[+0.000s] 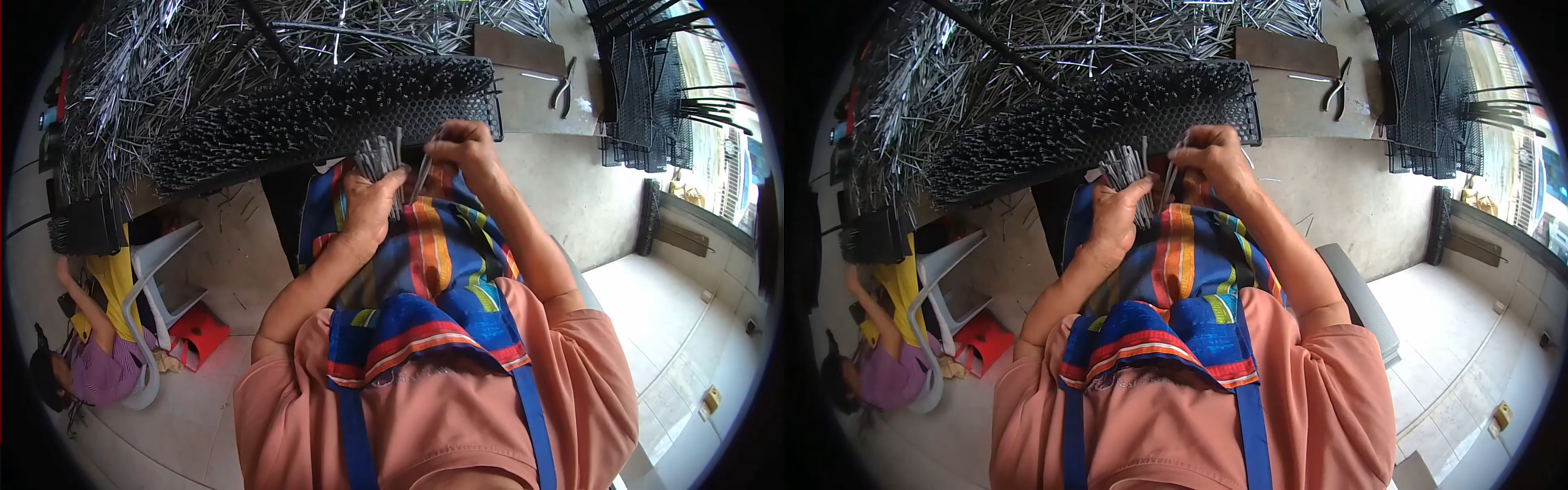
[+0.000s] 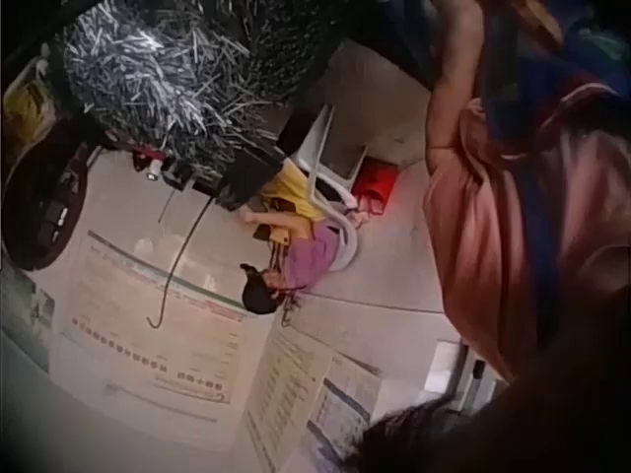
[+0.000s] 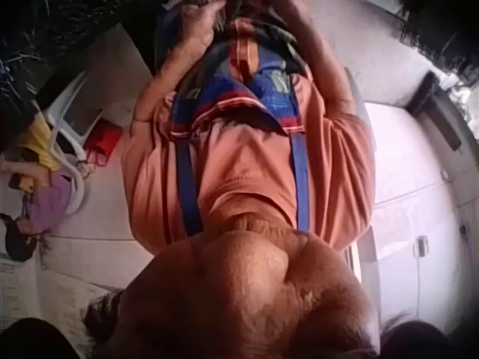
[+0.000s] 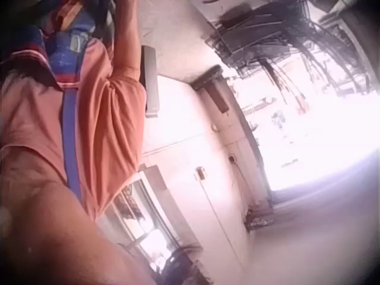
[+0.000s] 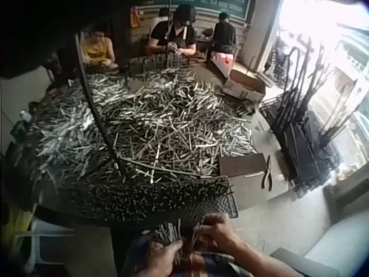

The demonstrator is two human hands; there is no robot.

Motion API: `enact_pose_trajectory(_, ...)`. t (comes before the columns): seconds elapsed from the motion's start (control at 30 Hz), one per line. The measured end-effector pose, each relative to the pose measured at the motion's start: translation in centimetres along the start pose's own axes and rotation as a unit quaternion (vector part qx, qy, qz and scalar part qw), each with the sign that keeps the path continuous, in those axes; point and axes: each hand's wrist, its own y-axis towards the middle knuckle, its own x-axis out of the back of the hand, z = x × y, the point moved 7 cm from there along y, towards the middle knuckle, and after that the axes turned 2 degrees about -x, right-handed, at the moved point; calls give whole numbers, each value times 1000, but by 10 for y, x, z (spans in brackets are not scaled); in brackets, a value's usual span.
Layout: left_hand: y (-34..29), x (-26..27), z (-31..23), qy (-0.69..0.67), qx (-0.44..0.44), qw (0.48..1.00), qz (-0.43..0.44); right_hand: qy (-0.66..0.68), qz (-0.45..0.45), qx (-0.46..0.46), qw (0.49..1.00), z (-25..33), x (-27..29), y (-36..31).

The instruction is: The person is seen inserting thin metal strips into a black mesh grid at an assembly station.

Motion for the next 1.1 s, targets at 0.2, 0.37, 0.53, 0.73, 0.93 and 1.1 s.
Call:
enact_pose_trajectory(0.2,-13,7,40,-31,160,986,21,-6,-283,320,904,49,43,-15)
enact_pose_trajectory(0.37,-23,12,36,1,184,981,63,-138,-264,447,843,72,30,-4)
enact_pose_trajectory(0.53,-18,12,23,-17,168,984,49,-117,-258,421,861,73,27,-6)
enact_pose_trajectory(0.73,-9,2,20,-53,177,982,48,-171,-240,441,848,79,18,-4)
enact_pose_trajectory(0.93,-7,-4,17,-65,182,980,49,-206,-224,460,834,74,18,4)
enact_pose_trajectory(1.1,-6,-1,23,-60,211,975,39,-359,-265,401,800,71,3,8)
